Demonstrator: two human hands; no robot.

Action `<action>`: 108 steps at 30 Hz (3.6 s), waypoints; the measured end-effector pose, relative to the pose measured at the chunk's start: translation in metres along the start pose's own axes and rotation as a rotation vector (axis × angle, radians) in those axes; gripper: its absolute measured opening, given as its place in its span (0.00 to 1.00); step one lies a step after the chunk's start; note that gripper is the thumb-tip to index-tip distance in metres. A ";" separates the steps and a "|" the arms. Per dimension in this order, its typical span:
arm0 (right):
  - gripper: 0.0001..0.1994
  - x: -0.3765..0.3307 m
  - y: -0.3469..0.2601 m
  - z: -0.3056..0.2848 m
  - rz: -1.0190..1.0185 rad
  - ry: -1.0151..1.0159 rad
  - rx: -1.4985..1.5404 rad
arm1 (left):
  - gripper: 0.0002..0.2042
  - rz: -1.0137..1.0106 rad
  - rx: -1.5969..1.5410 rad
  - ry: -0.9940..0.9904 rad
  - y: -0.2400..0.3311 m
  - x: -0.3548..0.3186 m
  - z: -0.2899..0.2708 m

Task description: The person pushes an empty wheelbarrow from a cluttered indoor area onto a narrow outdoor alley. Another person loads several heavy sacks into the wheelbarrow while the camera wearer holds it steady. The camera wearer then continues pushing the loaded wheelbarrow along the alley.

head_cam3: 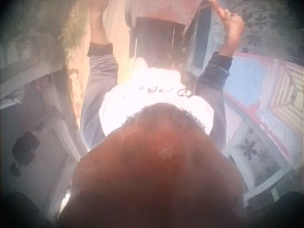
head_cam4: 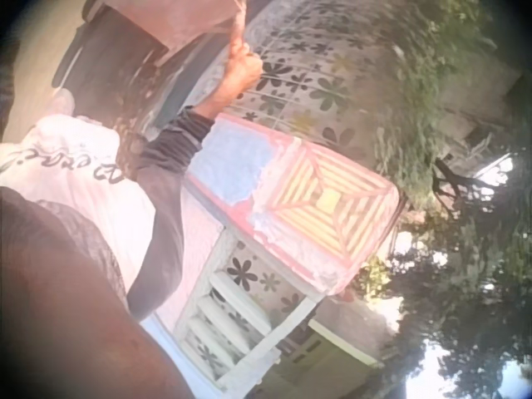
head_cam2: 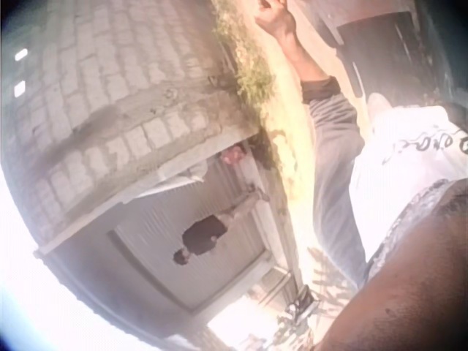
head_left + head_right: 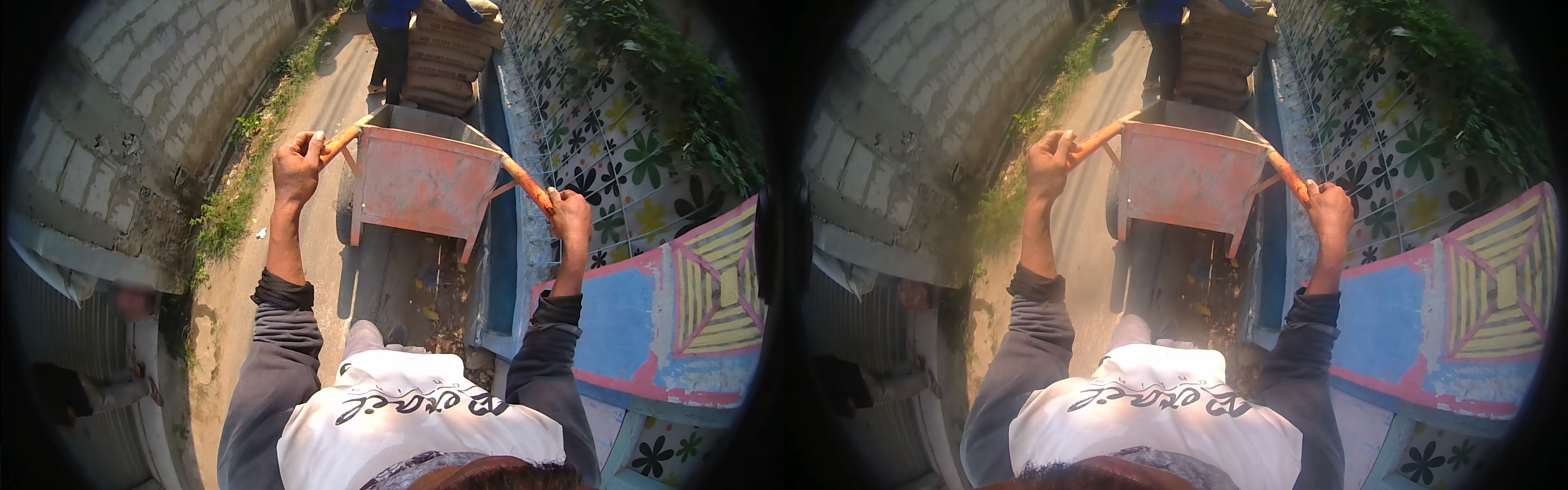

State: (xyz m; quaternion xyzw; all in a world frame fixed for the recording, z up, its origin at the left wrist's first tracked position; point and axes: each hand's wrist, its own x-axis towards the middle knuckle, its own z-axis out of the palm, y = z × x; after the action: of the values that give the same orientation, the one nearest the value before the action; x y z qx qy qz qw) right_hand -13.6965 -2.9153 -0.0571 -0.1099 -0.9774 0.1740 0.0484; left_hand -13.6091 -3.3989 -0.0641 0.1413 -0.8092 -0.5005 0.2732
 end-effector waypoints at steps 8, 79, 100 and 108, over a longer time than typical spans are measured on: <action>0.24 -0.002 -0.006 -0.004 0.044 0.000 0.030 | 0.15 0.025 -0.028 0.005 -0.002 0.000 -0.001; 0.09 -0.233 -0.100 -0.156 -1.136 -0.561 1.933 | 0.07 0.508 -1.366 -0.539 0.243 -0.185 -0.107; 0.17 -0.264 -0.071 -0.162 -1.198 -0.182 1.832 | 0.08 1.057 -1.540 -0.389 0.236 -0.185 -0.051; 0.14 -0.106 -0.051 -0.092 -0.686 0.369 0.901 | 0.18 0.524 -0.206 0.084 0.110 -0.071 -0.051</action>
State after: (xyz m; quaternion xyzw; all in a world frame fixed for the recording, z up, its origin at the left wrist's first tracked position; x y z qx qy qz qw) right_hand -13.5916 -2.9559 0.0405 0.2150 -0.7624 0.5240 0.3129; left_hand -13.5170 -3.3503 0.0304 -0.0806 -0.7511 -0.4860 0.4396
